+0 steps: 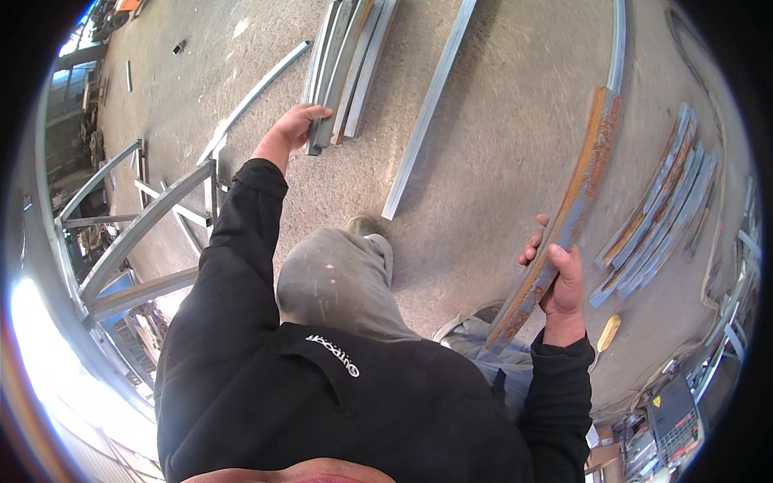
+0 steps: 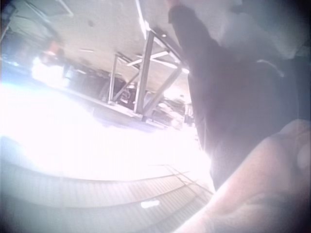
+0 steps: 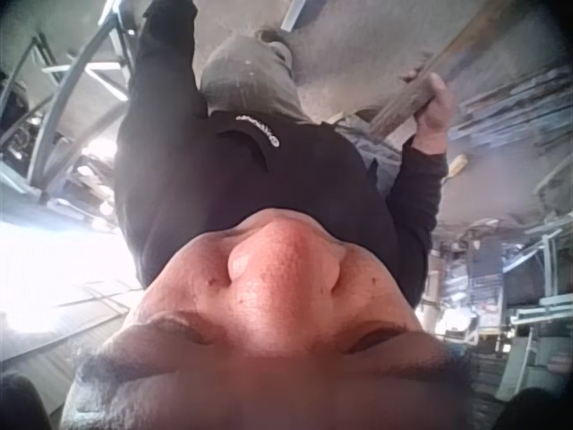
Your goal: The person selects square metal tubes from a pile, carries them to a chop saw, and cuts them into shorter pieces. The person handles the tubes by hand and operates the saw to produce multiple cut sections.
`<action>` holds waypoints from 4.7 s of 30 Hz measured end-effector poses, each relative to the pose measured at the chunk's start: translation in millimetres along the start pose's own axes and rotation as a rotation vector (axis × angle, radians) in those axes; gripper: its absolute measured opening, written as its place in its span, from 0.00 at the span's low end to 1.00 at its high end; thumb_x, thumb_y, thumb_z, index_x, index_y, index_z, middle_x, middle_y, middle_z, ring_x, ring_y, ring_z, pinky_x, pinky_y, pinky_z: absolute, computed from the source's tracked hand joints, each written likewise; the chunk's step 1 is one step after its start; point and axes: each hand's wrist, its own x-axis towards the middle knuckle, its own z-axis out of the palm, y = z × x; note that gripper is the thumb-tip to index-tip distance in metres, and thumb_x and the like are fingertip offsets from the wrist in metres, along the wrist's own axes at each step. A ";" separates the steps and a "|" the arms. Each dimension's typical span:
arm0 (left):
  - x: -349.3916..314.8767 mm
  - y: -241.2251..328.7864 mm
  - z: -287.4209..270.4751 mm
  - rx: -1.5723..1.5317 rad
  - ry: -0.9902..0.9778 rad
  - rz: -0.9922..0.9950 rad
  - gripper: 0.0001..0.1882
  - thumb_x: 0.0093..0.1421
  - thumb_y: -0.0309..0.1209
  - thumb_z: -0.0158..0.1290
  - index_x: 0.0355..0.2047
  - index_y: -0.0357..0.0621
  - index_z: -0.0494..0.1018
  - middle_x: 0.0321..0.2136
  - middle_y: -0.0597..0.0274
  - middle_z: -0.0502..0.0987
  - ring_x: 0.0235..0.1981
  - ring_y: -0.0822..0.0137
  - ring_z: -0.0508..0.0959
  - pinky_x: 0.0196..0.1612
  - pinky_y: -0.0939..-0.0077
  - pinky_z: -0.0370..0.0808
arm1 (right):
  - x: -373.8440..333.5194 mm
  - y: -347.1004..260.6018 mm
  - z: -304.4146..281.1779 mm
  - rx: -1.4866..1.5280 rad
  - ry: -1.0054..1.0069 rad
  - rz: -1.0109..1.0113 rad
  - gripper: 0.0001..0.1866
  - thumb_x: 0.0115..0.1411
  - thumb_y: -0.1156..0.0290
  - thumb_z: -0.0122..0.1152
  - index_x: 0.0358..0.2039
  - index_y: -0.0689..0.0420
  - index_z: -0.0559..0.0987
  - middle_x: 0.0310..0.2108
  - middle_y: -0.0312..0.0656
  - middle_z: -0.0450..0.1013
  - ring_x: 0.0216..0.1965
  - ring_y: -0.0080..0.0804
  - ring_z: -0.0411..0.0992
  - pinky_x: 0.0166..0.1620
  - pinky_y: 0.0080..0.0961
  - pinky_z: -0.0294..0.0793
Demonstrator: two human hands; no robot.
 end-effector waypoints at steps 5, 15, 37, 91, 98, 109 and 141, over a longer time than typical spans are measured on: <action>-37.6 36.9 45.7 -0.687 -0.416 -0.009 0.25 0.67 0.39 0.60 0.51 0.24 0.74 0.39 0.45 0.83 0.39 0.51 0.86 0.50 0.50 0.87 | -0.6 -3.2 1.5 0.008 0.021 -0.008 0.39 0.61 0.58 0.70 0.67 0.66 0.69 0.41 0.41 0.75 0.41 0.32 0.79 0.46 0.35 0.83; -113.5 93.8 127.9 -0.744 -0.537 0.157 0.41 0.70 0.50 0.54 0.59 0.14 0.64 0.43 0.33 0.78 0.36 0.49 0.88 0.45 0.60 0.90 | -1.0 -7.4 2.8 -0.008 -0.029 -0.007 0.40 0.60 0.57 0.72 0.67 0.66 0.69 0.41 0.41 0.75 0.40 0.32 0.79 0.45 0.34 0.84; -165.5 119.7 174.5 -0.819 -0.791 0.045 0.35 0.71 0.55 0.50 0.51 0.26 0.67 0.39 0.44 0.75 0.31 0.57 0.84 0.44 0.58 0.86 | -4.1 -10.0 -1.1 -0.029 -0.011 0.006 0.42 0.60 0.56 0.72 0.66 0.69 0.67 0.40 0.40 0.74 0.39 0.30 0.79 0.45 0.34 0.84; -106.1 25.5 247.0 0.709 -0.597 0.870 0.36 0.44 0.24 0.63 0.57 0.37 0.68 0.43 0.41 0.79 0.47 0.40 0.80 0.53 0.59 0.78 | -21.0 -38.4 34.6 0.165 -0.164 -0.241 0.28 0.64 0.76 0.70 0.64 0.56 0.74 0.56 0.35 0.74 0.54 0.23 0.73 0.58 0.26 0.73; -104.7 20.1 254.2 0.680 -0.591 0.866 0.36 0.45 0.23 0.62 0.57 0.38 0.68 0.45 0.39 0.79 0.52 0.38 0.80 0.55 0.56 0.78 | -17.7 -37.2 36.2 0.059 -0.184 -0.256 0.34 0.62 0.75 0.74 0.67 0.57 0.70 0.56 0.35 0.72 0.56 0.25 0.72 0.60 0.28 0.73; -114.7 26.3 257.4 0.764 -0.653 0.767 0.38 0.47 0.23 0.63 0.61 0.36 0.65 0.47 0.37 0.79 0.54 0.37 0.79 0.58 0.58 0.76 | -7.7 -35.9 40.9 0.070 -0.190 -0.278 0.37 0.64 0.71 0.74 0.69 0.60 0.66 0.58 0.38 0.72 0.60 0.27 0.71 0.65 0.29 0.72; -173.6 38.8 270.1 0.945 -0.821 0.759 0.46 0.50 0.37 0.75 0.57 0.23 0.58 0.40 0.31 0.81 0.43 0.35 0.84 0.45 0.53 0.82 | 13.4 3.5 49.4 -0.308 0.289 -0.532 0.40 0.56 0.64 0.83 0.62 0.64 0.68 0.52 0.48 0.78 0.52 0.34 0.79 0.56 0.33 0.78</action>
